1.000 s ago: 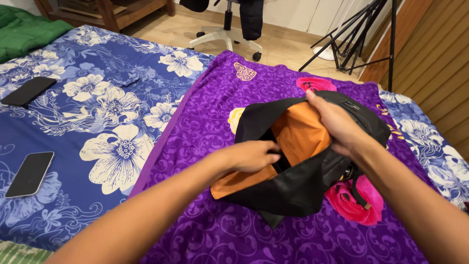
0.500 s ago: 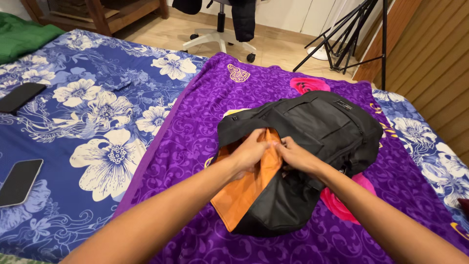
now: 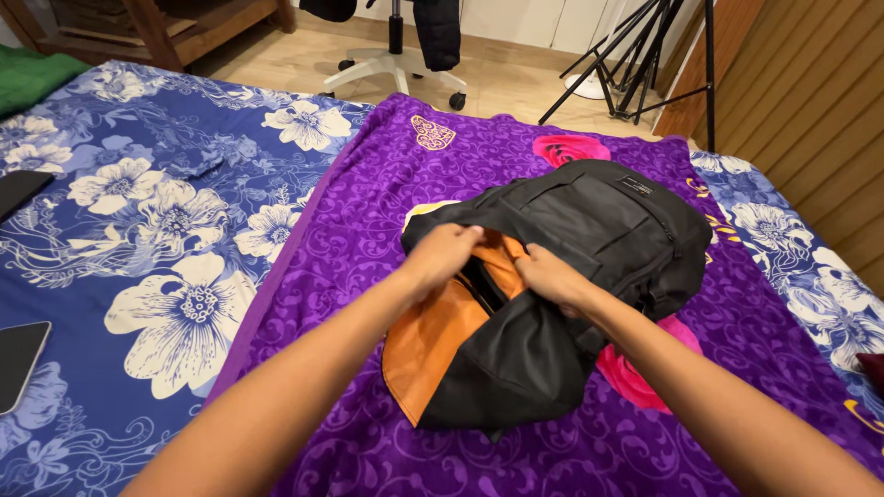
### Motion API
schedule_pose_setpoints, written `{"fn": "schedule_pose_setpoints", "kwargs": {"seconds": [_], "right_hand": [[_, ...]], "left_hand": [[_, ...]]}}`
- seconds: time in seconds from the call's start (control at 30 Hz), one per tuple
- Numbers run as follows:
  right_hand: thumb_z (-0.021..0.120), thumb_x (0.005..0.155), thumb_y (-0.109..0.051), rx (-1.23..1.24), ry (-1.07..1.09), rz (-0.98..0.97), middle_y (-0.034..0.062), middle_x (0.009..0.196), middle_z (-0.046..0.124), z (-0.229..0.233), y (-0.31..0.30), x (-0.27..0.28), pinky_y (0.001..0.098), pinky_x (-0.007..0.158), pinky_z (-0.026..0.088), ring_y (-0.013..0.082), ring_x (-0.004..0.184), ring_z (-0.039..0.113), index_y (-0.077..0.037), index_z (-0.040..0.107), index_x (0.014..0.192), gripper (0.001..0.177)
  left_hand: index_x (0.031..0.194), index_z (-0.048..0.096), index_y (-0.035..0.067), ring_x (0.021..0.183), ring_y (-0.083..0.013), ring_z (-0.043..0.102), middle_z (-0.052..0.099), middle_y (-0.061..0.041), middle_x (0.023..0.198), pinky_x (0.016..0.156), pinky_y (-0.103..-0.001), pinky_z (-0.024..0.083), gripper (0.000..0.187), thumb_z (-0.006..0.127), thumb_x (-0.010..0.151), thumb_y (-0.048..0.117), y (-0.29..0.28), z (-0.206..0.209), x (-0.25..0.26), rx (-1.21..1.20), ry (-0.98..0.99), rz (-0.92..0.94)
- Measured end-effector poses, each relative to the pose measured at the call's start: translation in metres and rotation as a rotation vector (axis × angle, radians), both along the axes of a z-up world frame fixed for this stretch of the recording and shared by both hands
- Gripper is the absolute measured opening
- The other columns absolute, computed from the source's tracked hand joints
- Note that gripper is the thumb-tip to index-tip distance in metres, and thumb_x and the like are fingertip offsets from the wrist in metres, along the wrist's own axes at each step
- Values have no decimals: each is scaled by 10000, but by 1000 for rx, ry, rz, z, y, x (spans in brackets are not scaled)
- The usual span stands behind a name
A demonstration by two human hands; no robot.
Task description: The person opens a black backpack on a bed and takes out folded clothes, stacking them beside the bag. They open the compartments, place a bottle inside, zip the pockets, adjust the straps, and finally pull a gray garment back out of the main compartment.
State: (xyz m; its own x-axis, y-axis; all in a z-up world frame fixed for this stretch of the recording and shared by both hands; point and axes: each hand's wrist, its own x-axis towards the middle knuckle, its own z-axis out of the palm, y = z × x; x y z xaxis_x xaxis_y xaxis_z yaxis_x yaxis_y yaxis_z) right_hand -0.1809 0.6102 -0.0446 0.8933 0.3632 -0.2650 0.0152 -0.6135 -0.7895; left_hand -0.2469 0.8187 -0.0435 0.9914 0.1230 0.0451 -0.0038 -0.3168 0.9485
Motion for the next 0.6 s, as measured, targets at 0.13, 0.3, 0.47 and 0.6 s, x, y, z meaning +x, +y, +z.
{"fn": "schedule_pose_setpoints", "kwargs": {"seconds": [0.13, 0.3, 0.47, 0.6], "right_hand": [[422, 940, -302, 28, -267, 191, 116, 980, 664, 34, 6, -11, 352, 770, 526, 205, 864, 627, 18, 592, 1234, 466], [418, 1011, -492, 195, -41, 168, 19, 1107, 654, 66, 1, -20, 287, 903, 474, 116, 997, 598, -50, 598, 1225, 523], [386, 1065, -395, 188, -405, 257, -3, 1035, 553, 71, -15, -14, 257, 951, 389, 101, 1010, 495, -46, 546, 1082, 384], [434, 1087, -384, 204, -290, 221, -8, 976, 467, 72, -30, -20, 270, 882, 387, 112, 940, 429, -51, 538, 1054, 350]], "left_hand": [[1109, 735, -39, 1007, -206, 720, 780, -104, 1079, 905, -350, 515, 464, 500, 967, 335, 21, 8, 13, -62, -68, -13], [1132, 728, -17, 992, -209, 715, 759, -95, 1098, 911, -347, 553, 489, 478, 970, 371, 27, 22, 19, -327, -93, -59], [1083, 751, -31, 956, -212, 712, 784, -115, 1036, 903, -332, 528, 526, 457, 981, 393, 19, 31, 26, -395, -286, -152], [976, 744, -61, 859, -248, 729, 772, -144, 933, 858, -351, 570, 553, 446, 992, 404, 15, 20, 22, -340, -133, -135]]}}
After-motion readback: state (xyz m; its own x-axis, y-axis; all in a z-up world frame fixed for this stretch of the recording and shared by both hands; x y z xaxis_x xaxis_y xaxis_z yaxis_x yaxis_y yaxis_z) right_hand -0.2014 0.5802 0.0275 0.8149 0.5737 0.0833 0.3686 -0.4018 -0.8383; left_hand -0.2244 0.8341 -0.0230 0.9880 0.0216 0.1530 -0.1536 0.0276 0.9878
